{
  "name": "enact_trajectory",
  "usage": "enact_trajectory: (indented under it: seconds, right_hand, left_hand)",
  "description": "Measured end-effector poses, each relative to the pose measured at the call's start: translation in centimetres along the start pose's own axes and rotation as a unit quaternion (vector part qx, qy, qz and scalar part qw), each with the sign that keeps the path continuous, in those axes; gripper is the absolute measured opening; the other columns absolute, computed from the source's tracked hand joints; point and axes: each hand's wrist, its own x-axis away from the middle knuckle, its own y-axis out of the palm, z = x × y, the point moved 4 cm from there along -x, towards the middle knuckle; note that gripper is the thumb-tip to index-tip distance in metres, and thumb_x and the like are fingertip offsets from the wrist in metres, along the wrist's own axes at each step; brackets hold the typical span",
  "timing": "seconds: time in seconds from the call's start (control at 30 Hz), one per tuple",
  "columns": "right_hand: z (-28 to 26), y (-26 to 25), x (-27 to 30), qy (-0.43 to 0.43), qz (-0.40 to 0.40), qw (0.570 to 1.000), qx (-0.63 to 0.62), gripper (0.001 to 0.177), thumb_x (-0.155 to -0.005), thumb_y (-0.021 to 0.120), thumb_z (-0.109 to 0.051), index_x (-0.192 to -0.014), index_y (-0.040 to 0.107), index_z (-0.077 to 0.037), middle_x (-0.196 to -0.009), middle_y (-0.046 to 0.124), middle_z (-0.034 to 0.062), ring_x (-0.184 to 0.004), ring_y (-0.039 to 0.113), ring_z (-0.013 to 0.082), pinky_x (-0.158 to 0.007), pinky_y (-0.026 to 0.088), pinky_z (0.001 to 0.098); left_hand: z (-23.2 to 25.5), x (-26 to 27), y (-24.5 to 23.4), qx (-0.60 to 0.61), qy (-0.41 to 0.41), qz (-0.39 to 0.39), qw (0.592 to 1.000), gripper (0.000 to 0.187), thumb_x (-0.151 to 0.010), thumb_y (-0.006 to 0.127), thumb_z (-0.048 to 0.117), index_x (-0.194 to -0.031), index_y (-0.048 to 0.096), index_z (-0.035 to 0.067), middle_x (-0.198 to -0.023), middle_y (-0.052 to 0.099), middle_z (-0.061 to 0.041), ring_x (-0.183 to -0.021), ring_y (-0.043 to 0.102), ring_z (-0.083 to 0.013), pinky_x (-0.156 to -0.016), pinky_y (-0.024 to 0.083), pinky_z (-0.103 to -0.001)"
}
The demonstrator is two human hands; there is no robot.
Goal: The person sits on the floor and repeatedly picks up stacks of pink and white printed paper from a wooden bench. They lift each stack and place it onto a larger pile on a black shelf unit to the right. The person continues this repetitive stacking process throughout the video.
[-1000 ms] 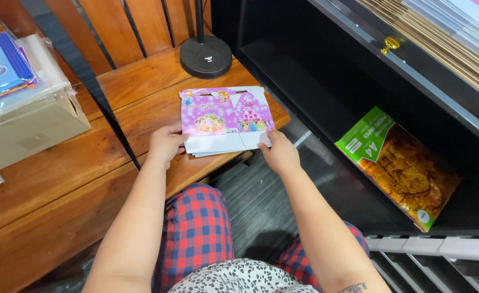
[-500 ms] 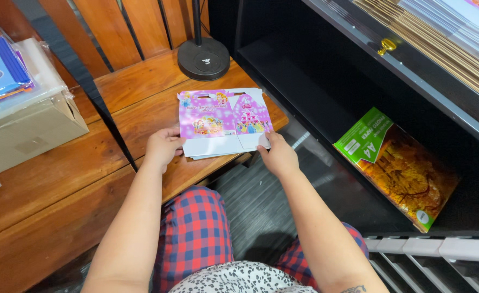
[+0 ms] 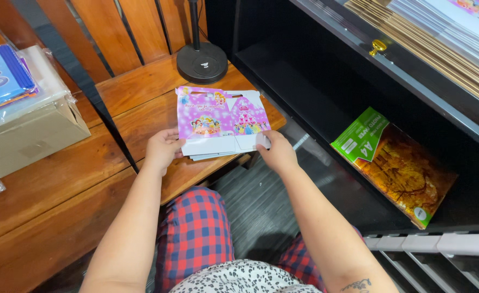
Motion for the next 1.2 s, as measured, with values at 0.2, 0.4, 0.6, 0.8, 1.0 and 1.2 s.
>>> enact_trajectory:
  seconds: [0.2, 0.4, 0.6, 0.8, 1.0, 1.2]
  right_hand:
    - [1.2, -0.4, -0.5, 0.03, 0.069, 0.992, -0.1, 0.051, -0.097, 0.069, -0.033, -0.143, 0.062, -0.013, -0.14, 0.064, 0.0134, -0.136, 0.058, 0.033, -0.114, 0.047, 0.0463]
    - [4.1, 0.3, -2.0, 0.078, 0.072, 0.949, -0.298, 0.051, -0.097, 0.073, -0.031, -0.143, 0.062, -0.011, -0.12, 0.075, 0.013, -0.111, 0.073, 0.0215, -0.088, 0.062, 0.0343]
    - [-0.1, -5.0, 1.6, 0.042, 0.101, 0.903, -0.415, 0.036, -0.1, 0.067, -0.016, -0.133, 0.067, -0.001, -0.095, 0.077, 0.0159, -0.08, 0.072, 0.0156, -0.069, 0.065, 0.026]
    - [-3.0, -12.3, 5.1, 0.026, 0.128, 0.846, -0.517, 0.049, -0.094, 0.065, 0.0, -0.142, 0.057, 0.006, -0.086, 0.072, 0.0122, -0.066, 0.067, 0.0128, -0.061, 0.065, 0.0237]
    - [-5.4, -20.2, 9.5, 0.013, 0.15, 0.803, -0.577, 0.044, -0.091, 0.067, 0.002, -0.135, 0.063, 0.007, -0.082, 0.072, 0.0093, -0.06, 0.067, 0.0103, -0.059, 0.066, 0.0234]
    - [-2.8, -26.7, 12.3, 0.0, 0.08, 0.8, -0.595, 0.051, -0.094, 0.063, -0.012, -0.144, 0.056, -0.002, -0.125, 0.071, 0.0186, -0.103, 0.072, 0.0201, -0.069, 0.058, 0.0209]
  left_hand:
    - [0.1, 0.2, -0.7, 0.036, 0.008, -0.005, 0.999, 0.045, -0.093, 0.076, 0.008, -0.136, 0.062, 0.007, -0.101, 0.071, -0.01, -0.075, 0.073, -0.016, -0.068, 0.067, -0.03]
    - [2.7, 1.5, -1.6, 0.078, 0.028, -0.027, 0.996, 0.045, -0.092, 0.077, 0.007, -0.135, 0.063, 0.007, -0.096, 0.072, -0.009, -0.07, 0.074, -0.0154, -0.062, 0.067, -0.028]
    - [7.7, 2.9, -1.2, 0.084, 0.059, -0.063, 0.993, 0.046, -0.09, 0.079, 0.006, -0.133, 0.063, 0.004, -0.089, 0.072, -0.007, -0.065, 0.072, -0.0128, -0.057, 0.064, -0.024]
    - [16.0, 6.4, 0.8, 0.074, 0.098, -0.103, 0.987, 0.042, -0.089, 0.08, 0.008, -0.129, 0.067, 0.006, -0.089, 0.074, -0.005, -0.067, 0.073, -0.0112, -0.059, 0.064, -0.024]
    - [23.0, 10.4, 4.3, 0.099, 0.122, -0.146, 0.977, 0.037, -0.089, 0.078, 0.008, -0.125, 0.069, 0.005, -0.091, 0.076, -0.005, -0.068, 0.075, -0.0106, -0.06, 0.064, -0.022]
    - [28.9, 14.6, 8.1, 0.07, 0.118, -0.216, 0.967, 0.04, -0.093, 0.068, 0.02, -0.132, 0.07, 0.008, -0.104, 0.077, -0.006, -0.081, 0.071, -0.0134, -0.061, 0.056, -0.022]
